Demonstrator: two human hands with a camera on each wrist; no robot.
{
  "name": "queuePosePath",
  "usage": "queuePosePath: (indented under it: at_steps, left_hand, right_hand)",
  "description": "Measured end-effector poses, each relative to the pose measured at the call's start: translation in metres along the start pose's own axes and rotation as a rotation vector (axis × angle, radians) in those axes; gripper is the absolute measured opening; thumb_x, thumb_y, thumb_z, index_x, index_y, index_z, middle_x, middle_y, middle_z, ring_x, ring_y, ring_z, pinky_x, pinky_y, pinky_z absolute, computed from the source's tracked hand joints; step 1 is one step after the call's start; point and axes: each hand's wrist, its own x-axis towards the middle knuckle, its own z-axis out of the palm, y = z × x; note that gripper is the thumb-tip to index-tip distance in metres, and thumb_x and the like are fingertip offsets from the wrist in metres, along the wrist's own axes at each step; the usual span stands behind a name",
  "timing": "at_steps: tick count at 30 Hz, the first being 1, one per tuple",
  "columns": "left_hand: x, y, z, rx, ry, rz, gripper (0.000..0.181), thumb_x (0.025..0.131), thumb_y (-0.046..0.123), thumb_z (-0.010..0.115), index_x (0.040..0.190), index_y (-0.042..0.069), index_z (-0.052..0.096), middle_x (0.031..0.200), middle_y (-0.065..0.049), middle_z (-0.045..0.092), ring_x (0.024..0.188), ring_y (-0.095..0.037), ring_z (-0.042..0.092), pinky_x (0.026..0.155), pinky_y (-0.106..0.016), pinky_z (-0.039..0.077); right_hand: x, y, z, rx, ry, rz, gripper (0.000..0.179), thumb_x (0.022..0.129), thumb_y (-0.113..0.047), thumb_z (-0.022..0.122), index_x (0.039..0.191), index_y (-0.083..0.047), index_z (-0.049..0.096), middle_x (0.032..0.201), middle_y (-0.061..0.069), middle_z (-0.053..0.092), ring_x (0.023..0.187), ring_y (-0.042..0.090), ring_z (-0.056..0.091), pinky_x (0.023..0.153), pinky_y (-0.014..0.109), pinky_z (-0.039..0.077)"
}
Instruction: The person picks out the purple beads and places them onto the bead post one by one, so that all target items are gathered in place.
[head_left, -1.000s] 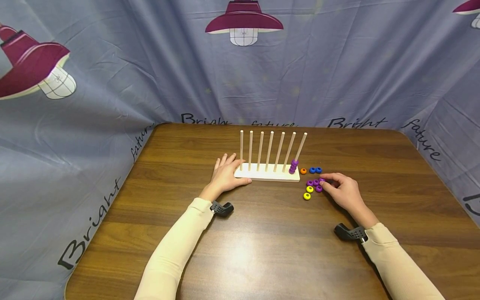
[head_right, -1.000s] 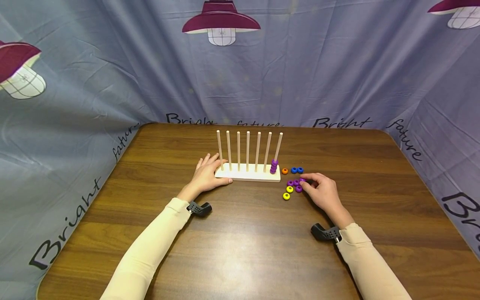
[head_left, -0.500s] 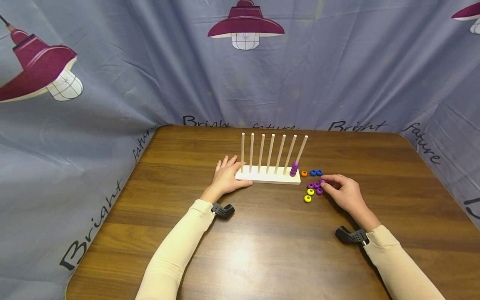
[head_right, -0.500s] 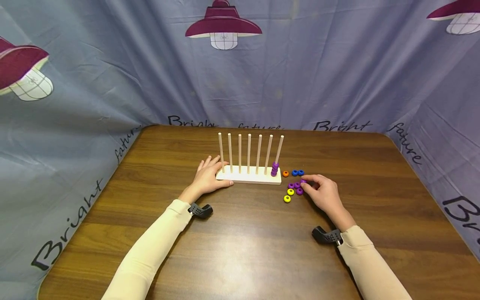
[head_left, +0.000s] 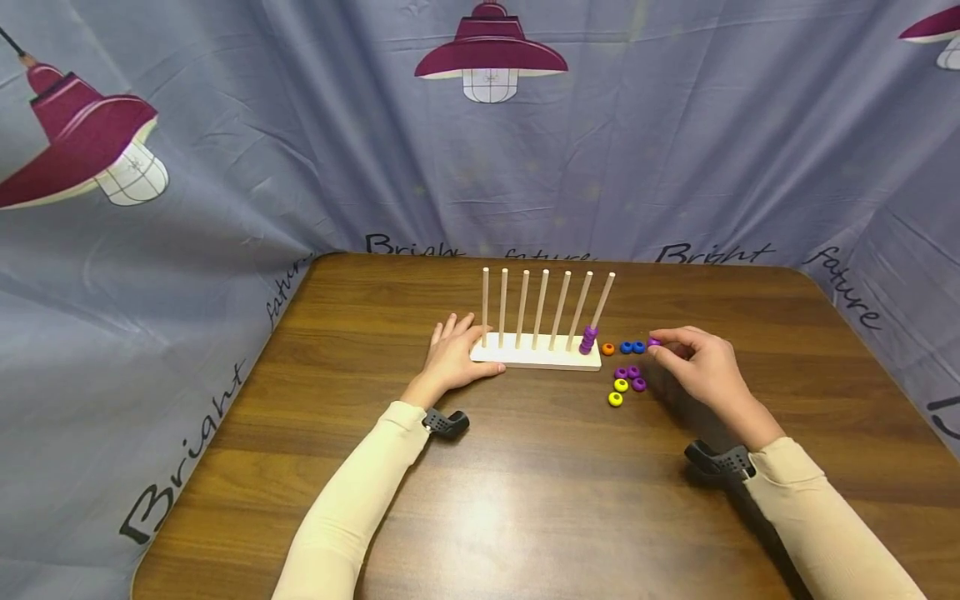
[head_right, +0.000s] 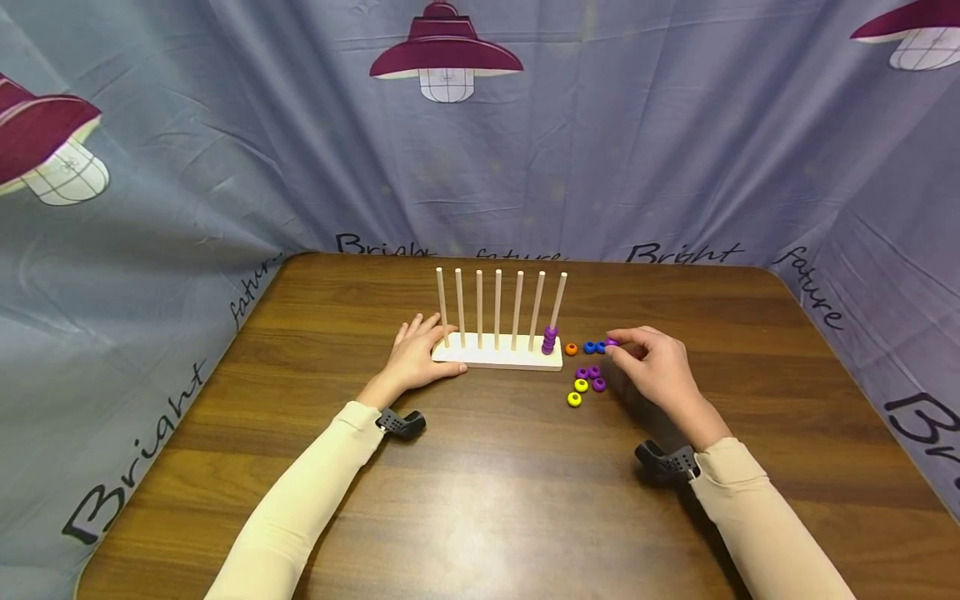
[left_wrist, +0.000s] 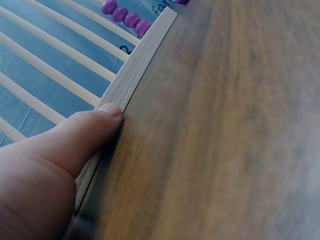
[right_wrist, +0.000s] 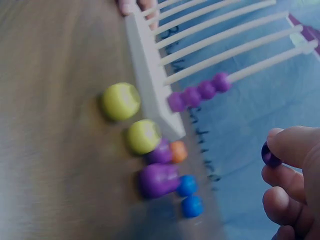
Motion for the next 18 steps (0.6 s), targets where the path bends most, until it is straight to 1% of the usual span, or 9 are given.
queuePosePath:
  at_steps: [4,8,13,18]
  left_hand:
    - [0.000,-0.001,0.001,0.000,0.004,0.000,0.079,0.081,0.059,0.076,0.148,0.022,0.054,0.166,-0.016,0.033,0.158,-0.043,0.016,0.129,-0.060,0.007]
    - [0.000,-0.002,0.001,0.003,0.006,-0.003,0.079,0.082,0.059,0.076,0.148,0.022,0.054,0.166,-0.016,0.033,0.158,-0.043,0.016,0.129,-0.060,0.007]
    - [0.000,-0.002,0.001,0.000,0.004,-0.005,0.078,0.082,0.058,0.076,0.147,0.021,0.054,0.166,-0.016,0.033,0.158,-0.042,0.016,0.129,-0.060,0.007]
    - [0.000,-0.001,0.001,0.004,0.005,-0.001,0.078,0.082,0.059,0.076,0.147,0.021,0.055,0.166,-0.016,0.034,0.158,-0.042,0.016,0.129,-0.060,0.007]
  right_hand:
    - [0.016,-0.013,-0.011,-0.015,0.009,-0.056,0.016,0.085,-0.006,0.079,0.101,-0.004,0.079,0.081,0.005,0.069,0.059,-0.006,0.043,0.049,0.014,0.033]
    - [0.034,-0.028,-0.021,-0.028,0.017,-0.107,0.015,0.085,-0.006,0.080,0.100,-0.005,0.079,0.079,0.004,0.067,0.060,-0.004,0.042,0.051,0.015,0.032]
    - [0.053,-0.044,-0.028,-0.032,0.025,-0.170,0.016,0.084,-0.004,0.081,0.099,-0.004,0.079,0.082,0.007,0.071,0.063,-0.005,0.042,0.055,0.013,0.032]
    - [0.066,-0.056,-0.031,-0.042,0.028,-0.201,0.016,0.082,-0.005,0.082,0.099,-0.004,0.079,0.085,0.008,0.074,0.062,-0.005,0.043,0.056,0.014,0.032]
